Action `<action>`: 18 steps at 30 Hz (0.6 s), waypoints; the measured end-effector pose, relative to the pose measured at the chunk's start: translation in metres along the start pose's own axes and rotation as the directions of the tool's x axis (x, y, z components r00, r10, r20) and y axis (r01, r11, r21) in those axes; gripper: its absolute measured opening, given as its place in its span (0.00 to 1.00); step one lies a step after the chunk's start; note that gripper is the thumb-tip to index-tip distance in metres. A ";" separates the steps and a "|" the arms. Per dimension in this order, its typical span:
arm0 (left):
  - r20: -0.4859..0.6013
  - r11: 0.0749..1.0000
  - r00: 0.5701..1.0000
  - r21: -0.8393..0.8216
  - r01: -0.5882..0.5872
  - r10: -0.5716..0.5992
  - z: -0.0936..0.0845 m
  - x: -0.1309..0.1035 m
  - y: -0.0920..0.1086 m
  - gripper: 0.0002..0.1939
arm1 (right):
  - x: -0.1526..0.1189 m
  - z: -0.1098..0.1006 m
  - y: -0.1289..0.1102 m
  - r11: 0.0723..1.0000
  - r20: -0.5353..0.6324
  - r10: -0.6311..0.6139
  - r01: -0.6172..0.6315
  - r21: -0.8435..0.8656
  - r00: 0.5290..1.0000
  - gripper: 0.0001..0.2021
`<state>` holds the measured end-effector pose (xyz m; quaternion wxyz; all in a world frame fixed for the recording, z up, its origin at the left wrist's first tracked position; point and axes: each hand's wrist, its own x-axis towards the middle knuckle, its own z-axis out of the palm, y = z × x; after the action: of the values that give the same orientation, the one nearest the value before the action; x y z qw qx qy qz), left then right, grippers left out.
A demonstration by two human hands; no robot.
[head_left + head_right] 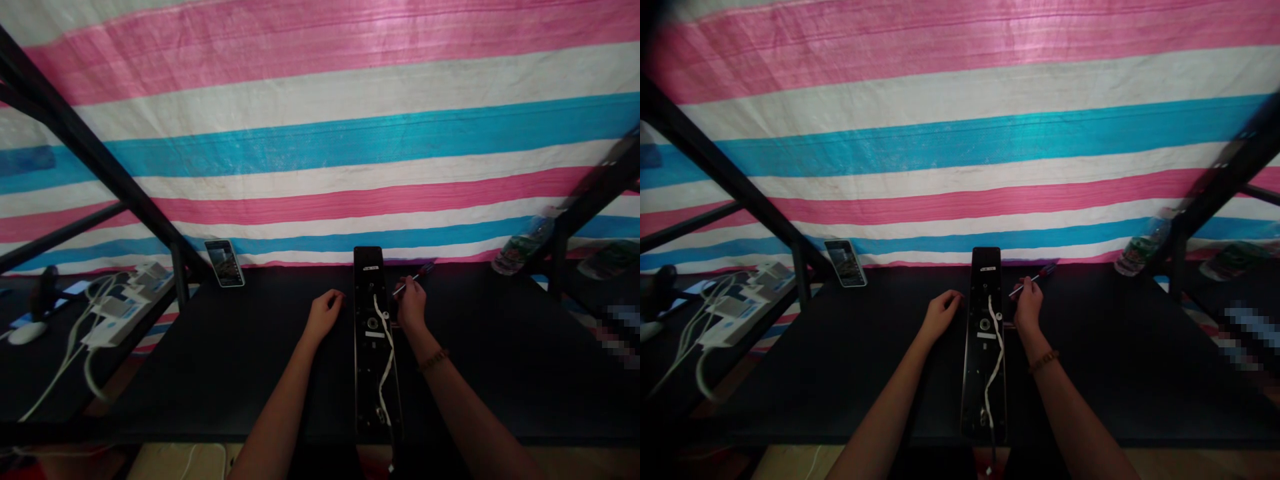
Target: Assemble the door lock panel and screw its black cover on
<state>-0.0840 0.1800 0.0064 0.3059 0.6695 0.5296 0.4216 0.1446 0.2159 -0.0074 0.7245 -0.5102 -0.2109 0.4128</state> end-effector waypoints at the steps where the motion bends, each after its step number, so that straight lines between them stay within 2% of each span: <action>1: 0.000 1.000 1.000 -0.001 0.000 0.000 0.000 0.000 0.000 0.12 | 0.000 0.000 0.000 1.000 0.003 -0.002 0.002 -0.003 1.000 0.18; 14: -0.004 1.000 1.000 -0.015 0.006 -0.006 0.001 -0.001 0.002 0.12 | 0.003 -0.001 0.005 1.000 0.010 0.011 -0.011 -0.009 1.000 0.17; 18: -0.047 0.999 0.999 -0.048 -0.005 0.002 0.000 0.001 0.001 0.10 | 0.001 -0.001 0.004 1.000 0.017 0.000 0.001 -0.002 1.000 0.17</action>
<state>-0.0835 0.1805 0.0069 0.3089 0.6529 0.5250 0.4503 0.1445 0.2170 -0.0115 0.7222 -0.5072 -0.2177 0.4168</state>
